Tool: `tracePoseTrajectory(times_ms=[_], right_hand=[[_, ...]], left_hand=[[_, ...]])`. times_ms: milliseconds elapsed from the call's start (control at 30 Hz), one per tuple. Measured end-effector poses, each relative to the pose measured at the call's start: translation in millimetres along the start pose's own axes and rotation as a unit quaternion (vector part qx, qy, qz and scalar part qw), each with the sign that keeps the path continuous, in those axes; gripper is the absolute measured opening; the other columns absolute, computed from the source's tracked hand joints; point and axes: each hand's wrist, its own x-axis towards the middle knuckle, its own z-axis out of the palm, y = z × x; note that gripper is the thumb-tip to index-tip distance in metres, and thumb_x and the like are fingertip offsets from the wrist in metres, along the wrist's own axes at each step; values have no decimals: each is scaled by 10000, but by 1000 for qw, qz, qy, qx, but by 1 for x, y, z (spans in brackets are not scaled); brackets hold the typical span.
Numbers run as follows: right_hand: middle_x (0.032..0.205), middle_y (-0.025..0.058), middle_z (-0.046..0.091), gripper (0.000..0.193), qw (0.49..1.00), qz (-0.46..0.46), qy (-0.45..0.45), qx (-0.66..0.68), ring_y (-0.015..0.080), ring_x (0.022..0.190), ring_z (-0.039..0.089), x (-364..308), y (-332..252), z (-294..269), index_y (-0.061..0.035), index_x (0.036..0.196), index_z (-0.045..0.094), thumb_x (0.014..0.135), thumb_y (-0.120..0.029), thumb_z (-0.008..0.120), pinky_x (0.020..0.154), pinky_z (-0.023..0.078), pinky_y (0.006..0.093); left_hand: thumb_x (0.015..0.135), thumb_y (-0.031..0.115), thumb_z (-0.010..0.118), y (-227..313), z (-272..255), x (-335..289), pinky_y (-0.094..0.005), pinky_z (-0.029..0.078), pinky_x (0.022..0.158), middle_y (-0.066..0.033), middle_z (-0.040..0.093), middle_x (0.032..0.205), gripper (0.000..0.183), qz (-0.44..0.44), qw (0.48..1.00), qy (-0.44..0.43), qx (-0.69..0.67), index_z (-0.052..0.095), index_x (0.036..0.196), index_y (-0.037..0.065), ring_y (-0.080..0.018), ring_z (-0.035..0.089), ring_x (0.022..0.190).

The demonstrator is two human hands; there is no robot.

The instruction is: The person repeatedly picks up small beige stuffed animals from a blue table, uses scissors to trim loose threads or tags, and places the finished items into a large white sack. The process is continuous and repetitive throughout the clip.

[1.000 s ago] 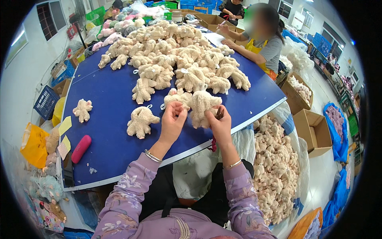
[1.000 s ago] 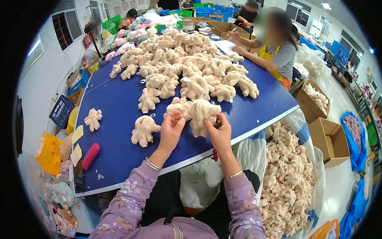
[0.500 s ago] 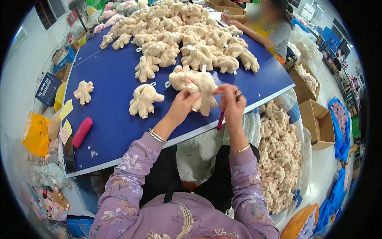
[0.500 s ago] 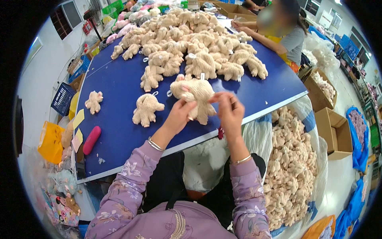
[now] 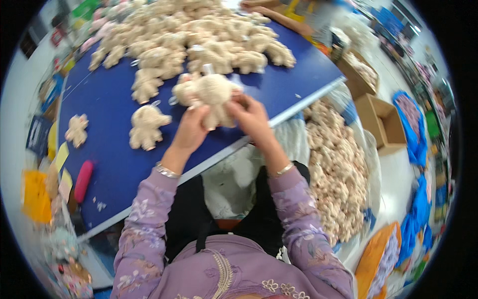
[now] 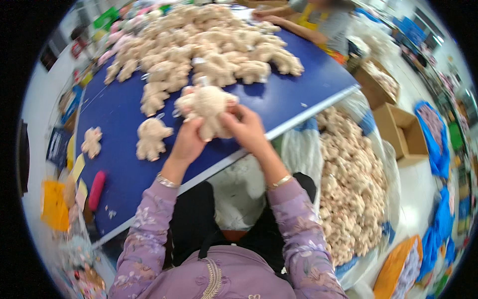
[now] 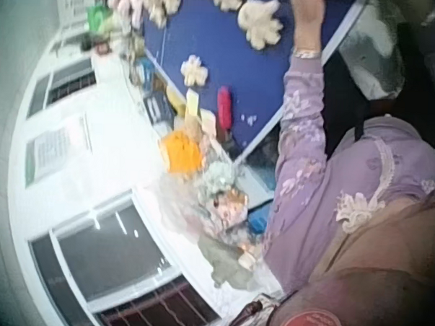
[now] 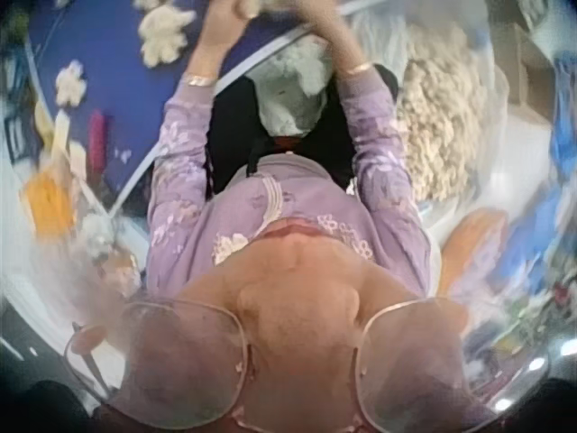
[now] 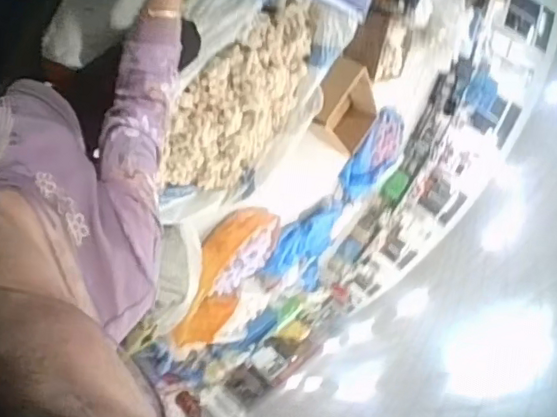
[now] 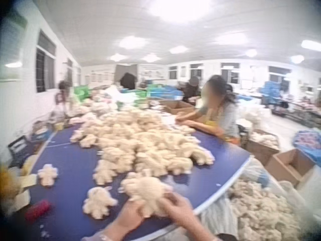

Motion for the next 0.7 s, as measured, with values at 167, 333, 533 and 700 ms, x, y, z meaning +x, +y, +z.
tracePoseTrajectory(times_ms=[167,333,533,700], right_hand=[[926,95,679,356,994,29,-19,100,142,801,637,2,11,-8,46,1054,634,809,-211,646,711,541,317],[816,230,654,399,999,-33,-7,-29,300,728,665,-1,12,1,31,952,664,717,-292,656,682,513,370],[609,-22,538,195,962,51,-123,239,86,535,457,-17,-16,-32,5,741,642,703,-175,708,482,368,245],[617,-4,563,248,970,65,-119,201,91,561,499,-13,-17,-58,-15,744,618,704,-229,736,496,389,250]], left_hand=[[998,238,412,-8,-12,5,-328,540,730,-82,633,1041,319,-46,994,9,103,546,1171,6,-171,640,893],[993,307,421,3,-15,-7,-244,502,523,-36,625,999,332,-84,966,139,203,510,1201,65,-123,644,778],[987,328,455,10,-95,-11,-248,495,667,-42,545,1176,444,-140,970,111,165,399,1347,74,-112,567,916],[955,273,518,3,-54,-12,-273,489,687,-93,560,1154,428,-97,963,171,184,448,1292,19,-159,571,899]])
